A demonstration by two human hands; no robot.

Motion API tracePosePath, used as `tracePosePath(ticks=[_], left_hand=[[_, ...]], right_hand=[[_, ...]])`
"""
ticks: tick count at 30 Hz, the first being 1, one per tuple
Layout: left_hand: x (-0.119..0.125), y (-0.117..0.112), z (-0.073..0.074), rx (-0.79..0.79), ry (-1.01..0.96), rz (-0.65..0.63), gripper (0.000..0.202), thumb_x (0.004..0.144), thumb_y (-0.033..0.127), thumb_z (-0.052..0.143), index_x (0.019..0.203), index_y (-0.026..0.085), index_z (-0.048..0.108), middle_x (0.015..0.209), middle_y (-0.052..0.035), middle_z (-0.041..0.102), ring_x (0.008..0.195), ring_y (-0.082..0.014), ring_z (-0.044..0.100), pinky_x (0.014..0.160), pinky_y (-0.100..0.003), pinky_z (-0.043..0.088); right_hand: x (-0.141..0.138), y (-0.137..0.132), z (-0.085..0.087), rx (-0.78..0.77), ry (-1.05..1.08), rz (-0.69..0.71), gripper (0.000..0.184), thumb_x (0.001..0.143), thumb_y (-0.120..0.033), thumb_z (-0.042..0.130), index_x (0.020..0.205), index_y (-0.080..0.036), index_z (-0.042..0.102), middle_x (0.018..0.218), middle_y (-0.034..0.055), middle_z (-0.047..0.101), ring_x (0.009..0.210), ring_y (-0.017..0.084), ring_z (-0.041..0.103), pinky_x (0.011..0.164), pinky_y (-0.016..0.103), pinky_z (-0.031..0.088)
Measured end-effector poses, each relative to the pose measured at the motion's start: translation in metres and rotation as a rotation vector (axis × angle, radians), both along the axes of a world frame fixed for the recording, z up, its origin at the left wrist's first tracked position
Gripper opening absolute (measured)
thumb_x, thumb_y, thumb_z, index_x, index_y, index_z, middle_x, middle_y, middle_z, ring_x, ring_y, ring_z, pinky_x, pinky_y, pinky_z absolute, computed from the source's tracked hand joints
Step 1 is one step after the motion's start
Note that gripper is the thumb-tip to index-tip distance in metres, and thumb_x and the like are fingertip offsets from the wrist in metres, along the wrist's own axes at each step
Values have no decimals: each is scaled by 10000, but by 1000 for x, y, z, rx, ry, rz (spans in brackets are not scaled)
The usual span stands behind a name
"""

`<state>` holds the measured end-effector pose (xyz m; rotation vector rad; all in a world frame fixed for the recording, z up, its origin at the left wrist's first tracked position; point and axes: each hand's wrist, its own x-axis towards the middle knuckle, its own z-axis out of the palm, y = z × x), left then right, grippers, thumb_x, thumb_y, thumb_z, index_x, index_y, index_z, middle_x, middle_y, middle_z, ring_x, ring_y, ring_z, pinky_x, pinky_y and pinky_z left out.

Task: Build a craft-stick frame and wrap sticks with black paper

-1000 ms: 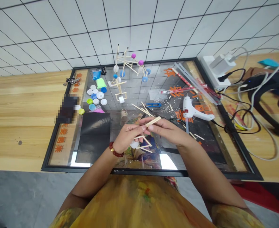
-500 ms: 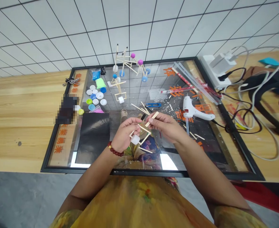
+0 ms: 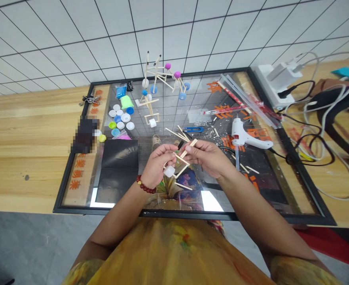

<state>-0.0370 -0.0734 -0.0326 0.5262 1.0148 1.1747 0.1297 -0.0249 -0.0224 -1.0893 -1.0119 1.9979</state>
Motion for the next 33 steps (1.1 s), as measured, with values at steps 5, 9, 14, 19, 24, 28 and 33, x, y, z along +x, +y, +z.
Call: tracePosePath(ticks=[5, 9, 14, 19, 24, 28, 33], left_hand=[[2, -1, -1, 13, 11, 14, 197, 685, 199, 719, 874, 164, 677, 591, 52, 532, 525, -52, 445, 528, -199, 355], [1, -1, -2, 32, 23, 28, 193, 694, 206, 716, 879, 164, 681, 604, 49, 541, 537, -56, 460, 535, -199, 364], [1, -2, -1, 42, 88, 42, 192, 686, 208, 698, 872, 167, 677, 602, 50, 548, 539, -59, 471, 541, -197, 368], [2, -2, 0, 97, 182, 57, 195, 695, 193, 662, 889, 172, 678, 652, 38, 596, 565, -64, 498, 555, -196, 378], [-19, 2, 10, 71, 381, -91, 135, 729, 221, 676, 850, 160, 685, 642, 17, 620, 532, -72, 491, 517, -196, 361], [-38, 10, 14, 94, 526, -134, 133, 739, 216, 648, 847, 154, 694, 644, 5, 623, 560, -88, 510, 538, -200, 382], [-37, 15, 4, 164, 754, -330, 153, 769, 180, 577, 877, 165, 685, 716, -1, 663, 609, -110, 559, 587, -222, 418]], right_hand=[[-1, 0, 1, -3, -12, -9, 382, 591, -479, 901, 748, -184, 715, 743, 22, 752, 630, 116, 681, 645, 256, 568], [0, 0, -1, 13, -40, 4, 367, 616, -468, 892, 783, -188, 726, 742, 23, 752, 651, 131, 691, 657, 274, 570], [-1, -2, -5, 21, -77, 37, 384, 604, -493, 889, 771, -184, 735, 698, 31, 744, 637, 145, 690, 612, 272, 558], [-4, -3, -7, 4, -83, 27, 410, 564, -491, 905, 768, -185, 724, 675, 17, 730, 606, 131, 665, 590, 258, 540], [-1, 3, -6, 146, -119, -53, 384, 588, -491, 887, 715, -189, 687, 684, -3, 702, 610, 111, 622, 601, 254, 518], [6, 10, -6, 230, -206, -75, 384, 579, -453, 886, 742, -186, 664, 607, -27, 637, 503, 92, 531, 472, 234, 426], [4, 5, -12, 250, -315, 83, 366, 582, -402, 861, 733, -198, 598, 597, -27, 638, 533, 125, 592, 511, 258, 482]])
